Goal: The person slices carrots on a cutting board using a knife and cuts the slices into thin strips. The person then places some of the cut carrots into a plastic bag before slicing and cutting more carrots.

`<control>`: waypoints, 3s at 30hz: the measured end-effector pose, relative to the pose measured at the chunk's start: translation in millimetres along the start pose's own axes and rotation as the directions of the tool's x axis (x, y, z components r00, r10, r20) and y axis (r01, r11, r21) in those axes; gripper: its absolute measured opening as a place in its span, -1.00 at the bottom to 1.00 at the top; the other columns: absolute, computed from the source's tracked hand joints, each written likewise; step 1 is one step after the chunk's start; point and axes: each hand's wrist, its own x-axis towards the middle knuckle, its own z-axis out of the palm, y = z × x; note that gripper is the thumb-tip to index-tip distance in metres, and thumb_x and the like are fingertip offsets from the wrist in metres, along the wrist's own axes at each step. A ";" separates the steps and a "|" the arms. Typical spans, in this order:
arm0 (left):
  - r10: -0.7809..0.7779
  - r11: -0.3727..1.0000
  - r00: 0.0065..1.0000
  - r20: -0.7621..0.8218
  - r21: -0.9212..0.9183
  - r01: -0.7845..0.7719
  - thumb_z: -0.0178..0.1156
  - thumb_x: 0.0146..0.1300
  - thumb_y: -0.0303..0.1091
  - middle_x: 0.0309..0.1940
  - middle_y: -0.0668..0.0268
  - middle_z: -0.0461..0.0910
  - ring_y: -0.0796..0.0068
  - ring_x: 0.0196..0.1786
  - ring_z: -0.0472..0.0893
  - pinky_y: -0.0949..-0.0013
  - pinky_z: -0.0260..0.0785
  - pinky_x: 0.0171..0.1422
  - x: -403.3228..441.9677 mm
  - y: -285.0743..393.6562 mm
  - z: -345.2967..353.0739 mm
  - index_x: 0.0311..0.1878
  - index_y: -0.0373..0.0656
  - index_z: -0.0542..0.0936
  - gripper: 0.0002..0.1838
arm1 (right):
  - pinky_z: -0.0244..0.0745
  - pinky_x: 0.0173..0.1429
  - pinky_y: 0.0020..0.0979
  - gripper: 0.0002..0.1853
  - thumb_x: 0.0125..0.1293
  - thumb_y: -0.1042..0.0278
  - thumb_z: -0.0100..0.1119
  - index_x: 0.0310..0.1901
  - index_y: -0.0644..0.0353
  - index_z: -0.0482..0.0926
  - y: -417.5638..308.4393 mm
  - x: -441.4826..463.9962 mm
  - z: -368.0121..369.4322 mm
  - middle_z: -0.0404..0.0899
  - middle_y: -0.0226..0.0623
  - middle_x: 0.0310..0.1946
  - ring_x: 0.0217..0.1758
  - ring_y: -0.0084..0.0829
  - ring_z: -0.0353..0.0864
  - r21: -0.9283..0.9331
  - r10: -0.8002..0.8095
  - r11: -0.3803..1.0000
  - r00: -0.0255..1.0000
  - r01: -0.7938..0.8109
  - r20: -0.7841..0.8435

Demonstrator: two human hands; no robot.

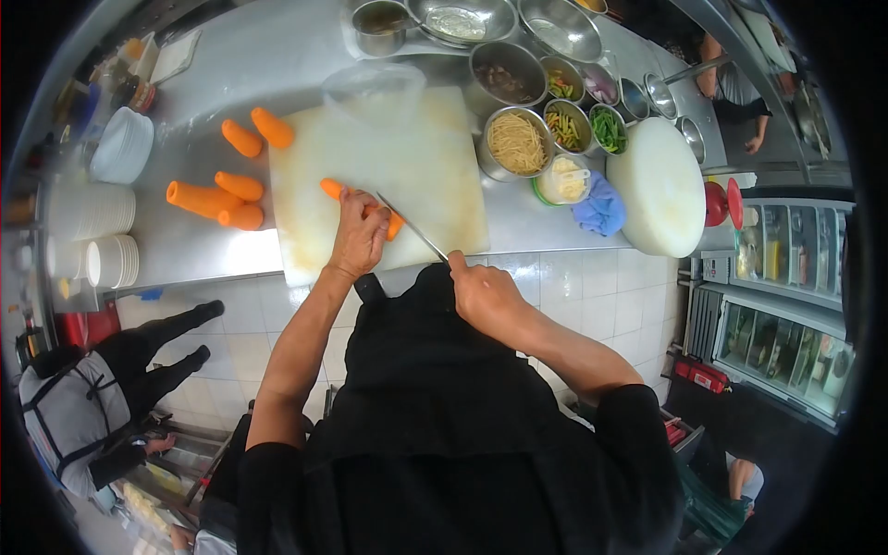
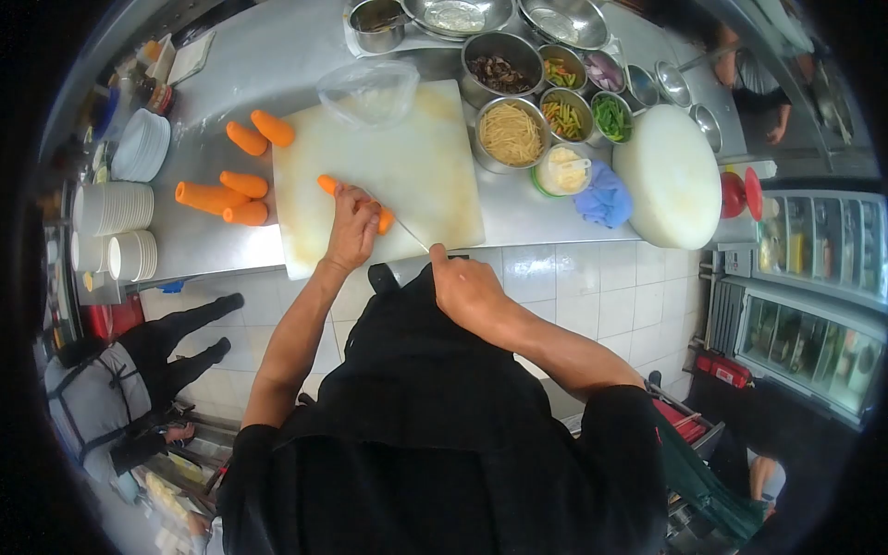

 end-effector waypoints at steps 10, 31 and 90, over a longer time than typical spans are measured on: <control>0.010 0.998 1.000 -0.018 0.064 -0.009 0.16 0.14 -0.48 -0.12 0.14 0.36 0.08 0.05 0.43 -0.28 -0.10 0.43 -2.0 -1.4 1.1 -0.18 -0.14 0.57 -0.84 | 0.51 -0.31 0.08 -0.78 0.18 0.60 -0.03 -0.12 0.42 0.33 -9.7 16.4 -1.6 0.57 0.16 -0.57 -0.41 0.21 0.62 0.071 0.084 0.993 0.989 -0.093 0.121; -0.041 0.996 0.999 -0.032 0.074 0.043 0.16 0.23 -0.40 -0.13 0.14 0.36 0.08 0.07 0.41 -0.28 -0.08 0.43 -6.8 0.8 5.1 -0.15 -0.15 0.59 -0.85 | 0.52 -0.32 0.06 -0.83 0.25 0.57 -0.05 -0.13 0.41 0.33 -8.1 10.7 -8.7 0.58 0.15 -0.55 -0.41 0.16 0.64 0.062 0.108 0.991 0.976 -0.122 0.190; -0.050 0.995 0.996 -0.075 0.086 0.056 0.17 0.24 -0.43 -0.11 0.15 0.36 0.10 0.05 0.43 -0.27 -0.11 0.45 -12.1 1.5 8.9 -0.14 -0.11 0.53 -0.87 | 0.51 -0.33 0.06 -0.78 0.19 0.60 0.00 -0.12 0.42 0.33 -10.2 34.0 17.0 0.57 0.11 -0.57 -0.46 0.15 0.62 0.129 0.079 0.988 0.996 -0.083 0.037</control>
